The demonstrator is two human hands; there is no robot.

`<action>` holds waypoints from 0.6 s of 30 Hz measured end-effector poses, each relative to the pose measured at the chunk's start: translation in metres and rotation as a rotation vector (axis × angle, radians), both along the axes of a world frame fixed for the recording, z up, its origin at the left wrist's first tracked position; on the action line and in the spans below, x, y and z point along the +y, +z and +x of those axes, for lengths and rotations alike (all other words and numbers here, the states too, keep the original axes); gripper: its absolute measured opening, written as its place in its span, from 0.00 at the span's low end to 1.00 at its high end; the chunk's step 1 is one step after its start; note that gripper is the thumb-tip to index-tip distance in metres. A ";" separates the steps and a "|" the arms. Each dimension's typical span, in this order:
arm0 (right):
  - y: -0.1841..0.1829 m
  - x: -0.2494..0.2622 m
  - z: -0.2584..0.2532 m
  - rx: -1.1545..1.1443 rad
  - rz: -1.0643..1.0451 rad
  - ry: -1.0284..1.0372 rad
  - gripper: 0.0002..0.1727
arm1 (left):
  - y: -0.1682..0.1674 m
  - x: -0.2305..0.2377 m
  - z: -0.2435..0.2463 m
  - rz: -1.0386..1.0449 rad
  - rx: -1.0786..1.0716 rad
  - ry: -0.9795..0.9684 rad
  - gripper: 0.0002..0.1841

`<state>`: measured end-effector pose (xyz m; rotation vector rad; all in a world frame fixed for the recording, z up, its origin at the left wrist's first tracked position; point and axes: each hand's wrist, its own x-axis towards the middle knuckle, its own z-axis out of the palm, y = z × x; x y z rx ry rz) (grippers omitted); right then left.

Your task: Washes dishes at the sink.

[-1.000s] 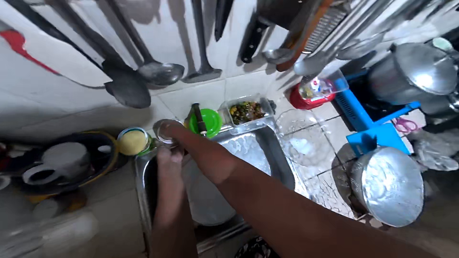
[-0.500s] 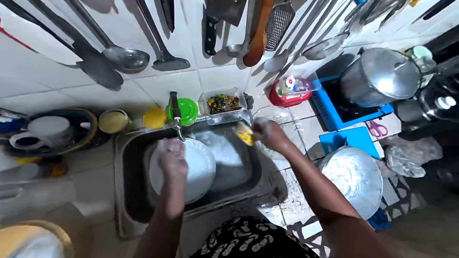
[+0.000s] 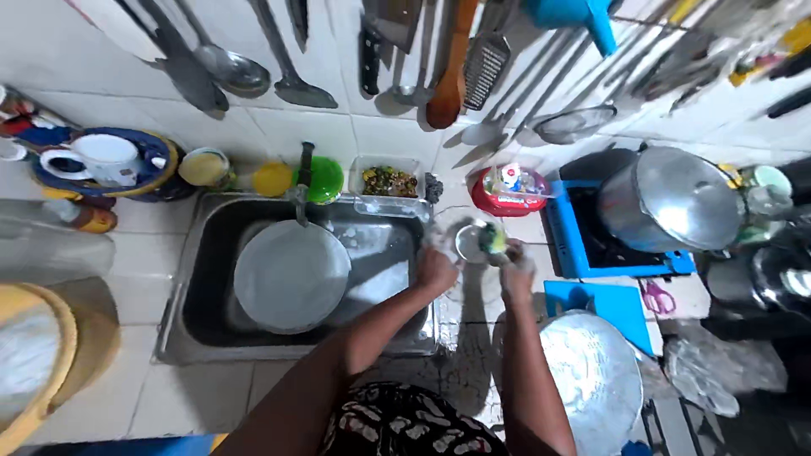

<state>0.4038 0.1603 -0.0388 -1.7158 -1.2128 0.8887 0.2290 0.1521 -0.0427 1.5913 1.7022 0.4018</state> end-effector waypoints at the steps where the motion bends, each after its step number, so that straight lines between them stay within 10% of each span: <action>1: 0.002 -0.002 0.005 0.075 0.057 -0.061 0.25 | 0.003 0.009 0.004 -0.016 0.044 -0.156 0.38; 10: -0.002 0.002 0.004 -0.687 -0.417 0.120 0.27 | -0.040 0.060 0.034 0.123 0.131 -0.417 0.56; 13: -0.038 0.006 -0.011 -0.711 -0.523 0.138 0.41 | -0.015 0.037 0.008 0.077 0.112 -0.293 0.56; 18: -0.065 0.026 -0.045 -0.731 -0.451 0.089 0.35 | 0.056 -0.032 -0.116 0.178 0.109 0.092 0.51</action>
